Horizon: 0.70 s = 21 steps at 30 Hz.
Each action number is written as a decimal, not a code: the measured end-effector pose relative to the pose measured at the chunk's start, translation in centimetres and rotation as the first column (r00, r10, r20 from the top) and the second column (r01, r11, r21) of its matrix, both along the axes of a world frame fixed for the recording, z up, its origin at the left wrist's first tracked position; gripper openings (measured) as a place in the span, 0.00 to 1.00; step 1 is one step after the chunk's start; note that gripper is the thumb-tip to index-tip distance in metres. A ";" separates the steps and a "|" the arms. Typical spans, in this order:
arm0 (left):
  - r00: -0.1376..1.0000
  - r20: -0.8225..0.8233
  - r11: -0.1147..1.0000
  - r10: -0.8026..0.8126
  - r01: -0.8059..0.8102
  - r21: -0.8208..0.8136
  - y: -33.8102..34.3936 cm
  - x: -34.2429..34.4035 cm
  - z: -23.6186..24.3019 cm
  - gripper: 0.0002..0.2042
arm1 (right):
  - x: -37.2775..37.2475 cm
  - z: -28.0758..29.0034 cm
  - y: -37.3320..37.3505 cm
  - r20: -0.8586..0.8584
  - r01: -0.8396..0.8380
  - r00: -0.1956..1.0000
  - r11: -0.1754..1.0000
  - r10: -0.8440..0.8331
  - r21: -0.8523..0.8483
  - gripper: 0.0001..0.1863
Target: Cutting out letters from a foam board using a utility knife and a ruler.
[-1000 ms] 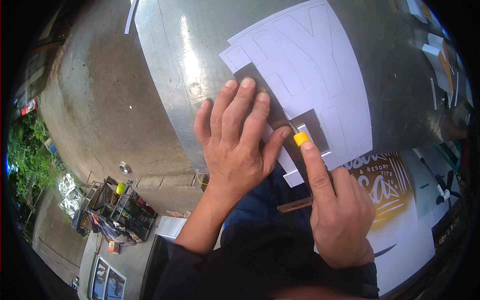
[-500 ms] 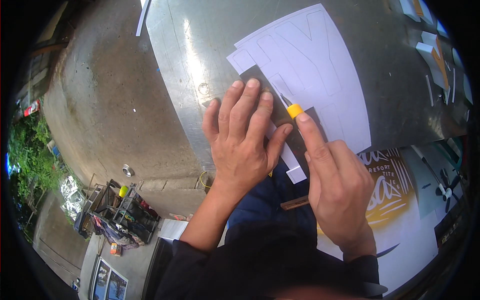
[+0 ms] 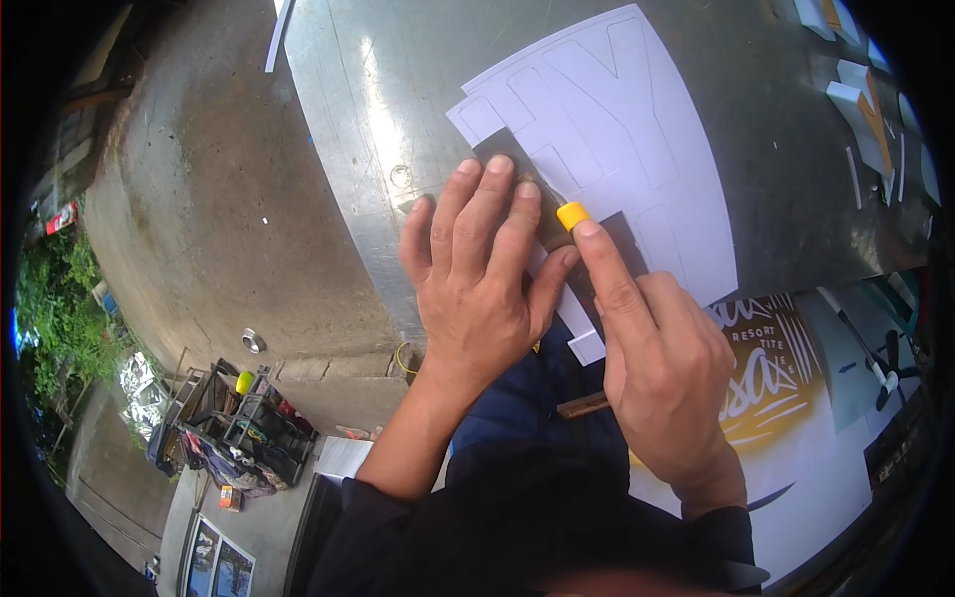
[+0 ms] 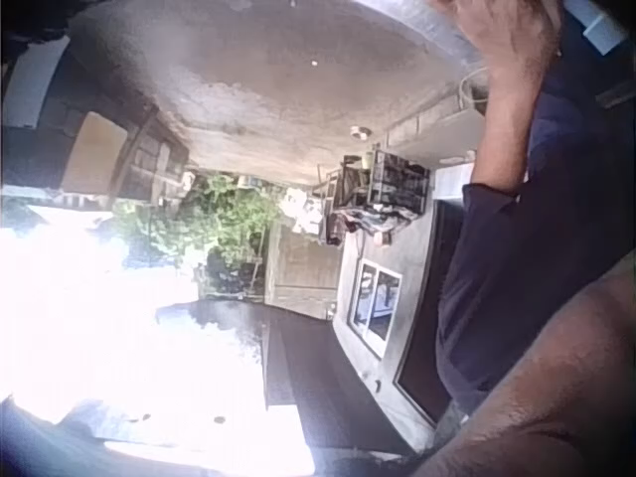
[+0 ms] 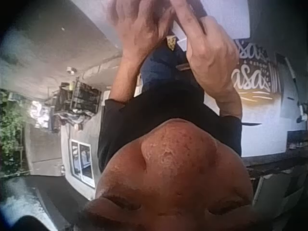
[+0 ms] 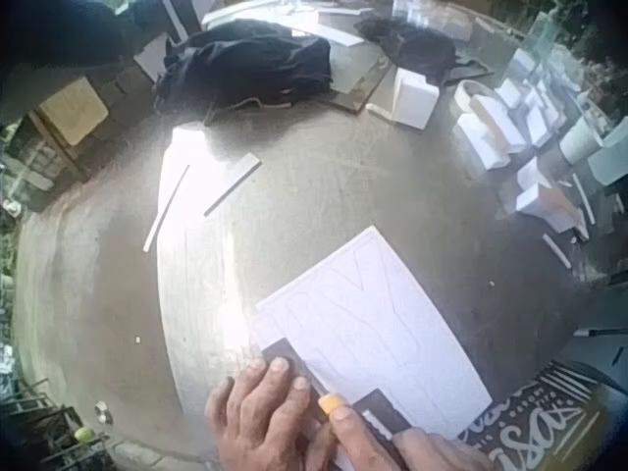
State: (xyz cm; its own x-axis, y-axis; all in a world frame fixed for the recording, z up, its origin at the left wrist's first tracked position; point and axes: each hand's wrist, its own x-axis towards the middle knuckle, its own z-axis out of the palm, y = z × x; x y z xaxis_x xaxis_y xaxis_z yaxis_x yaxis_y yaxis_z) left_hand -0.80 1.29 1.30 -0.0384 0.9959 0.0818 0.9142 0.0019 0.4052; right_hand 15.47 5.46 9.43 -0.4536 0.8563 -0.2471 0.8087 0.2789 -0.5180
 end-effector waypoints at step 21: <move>1.000 0.002 1.000 -0.006 0.006 0.007 -0.1 0.0 -0.2 0.27 | 0.5 3.0 -1.6 0.287 -0.072 0.955 0.997 0.078 -0.031 0.31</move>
State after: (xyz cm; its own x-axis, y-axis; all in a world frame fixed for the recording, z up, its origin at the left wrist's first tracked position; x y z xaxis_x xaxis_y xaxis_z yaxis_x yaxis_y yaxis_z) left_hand -0.76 1.23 1.14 -0.0328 0.9955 0.0884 0.9134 -0.0060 0.4070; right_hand 15.98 3.83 12.47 -0.4233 0.8163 -0.3930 0.9015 0.3364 -0.2722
